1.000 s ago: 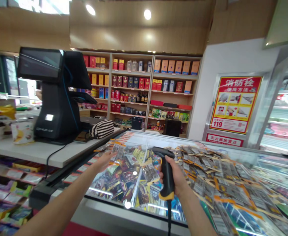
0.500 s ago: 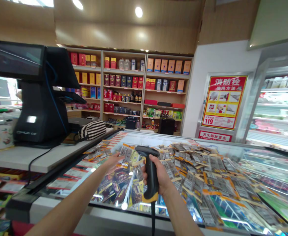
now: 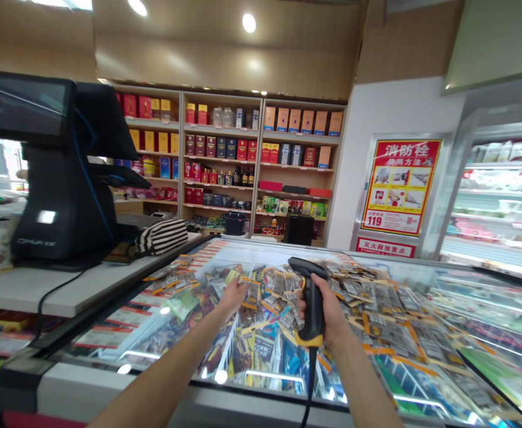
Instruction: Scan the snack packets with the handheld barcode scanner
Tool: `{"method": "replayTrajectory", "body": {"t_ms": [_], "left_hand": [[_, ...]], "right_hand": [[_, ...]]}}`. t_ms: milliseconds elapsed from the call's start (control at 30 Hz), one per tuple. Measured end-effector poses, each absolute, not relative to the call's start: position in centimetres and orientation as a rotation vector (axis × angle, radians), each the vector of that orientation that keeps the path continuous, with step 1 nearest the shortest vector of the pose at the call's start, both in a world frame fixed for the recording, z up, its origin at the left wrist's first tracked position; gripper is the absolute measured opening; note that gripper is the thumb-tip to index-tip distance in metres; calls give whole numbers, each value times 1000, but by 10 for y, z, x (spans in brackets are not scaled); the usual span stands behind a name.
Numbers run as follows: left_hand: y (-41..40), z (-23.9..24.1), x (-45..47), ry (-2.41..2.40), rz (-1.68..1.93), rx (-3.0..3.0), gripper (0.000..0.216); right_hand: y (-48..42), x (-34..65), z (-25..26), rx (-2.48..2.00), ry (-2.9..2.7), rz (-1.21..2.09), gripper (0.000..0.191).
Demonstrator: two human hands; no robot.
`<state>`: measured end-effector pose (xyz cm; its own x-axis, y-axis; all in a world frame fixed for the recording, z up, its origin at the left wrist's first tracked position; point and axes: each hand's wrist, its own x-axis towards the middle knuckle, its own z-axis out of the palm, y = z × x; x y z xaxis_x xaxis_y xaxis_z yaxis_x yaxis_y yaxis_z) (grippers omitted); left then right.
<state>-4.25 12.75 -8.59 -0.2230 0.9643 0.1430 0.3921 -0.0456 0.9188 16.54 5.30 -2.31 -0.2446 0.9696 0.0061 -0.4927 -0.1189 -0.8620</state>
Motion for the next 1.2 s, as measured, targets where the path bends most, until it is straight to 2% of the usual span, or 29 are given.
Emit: {"method": "replayTrajectory", "body": {"t_ms": [167, 367, 600, 767, 1200], "left_hand": [[128, -95, -4, 1765, 1270, 1621, 48], [138, -97, 13, 1861, 1159, 1786, 51], [140, -86, -86, 2274, 1077, 1795, 46], [125, -92, -157, 2480, 890, 1782, 41], [87, -86, -155, 2505, 750, 1899, 26]], "right_hand": [[53, 185, -27, -723, -929, 1609, 25], [51, 183, -27, -744, -896, 1571, 20], [56, 172, -28, -827, -911, 1610, 27], [58, 151, -28, -803, -909, 1654, 26], [58, 121, -38, -760, -956, 1707, 24]]}}
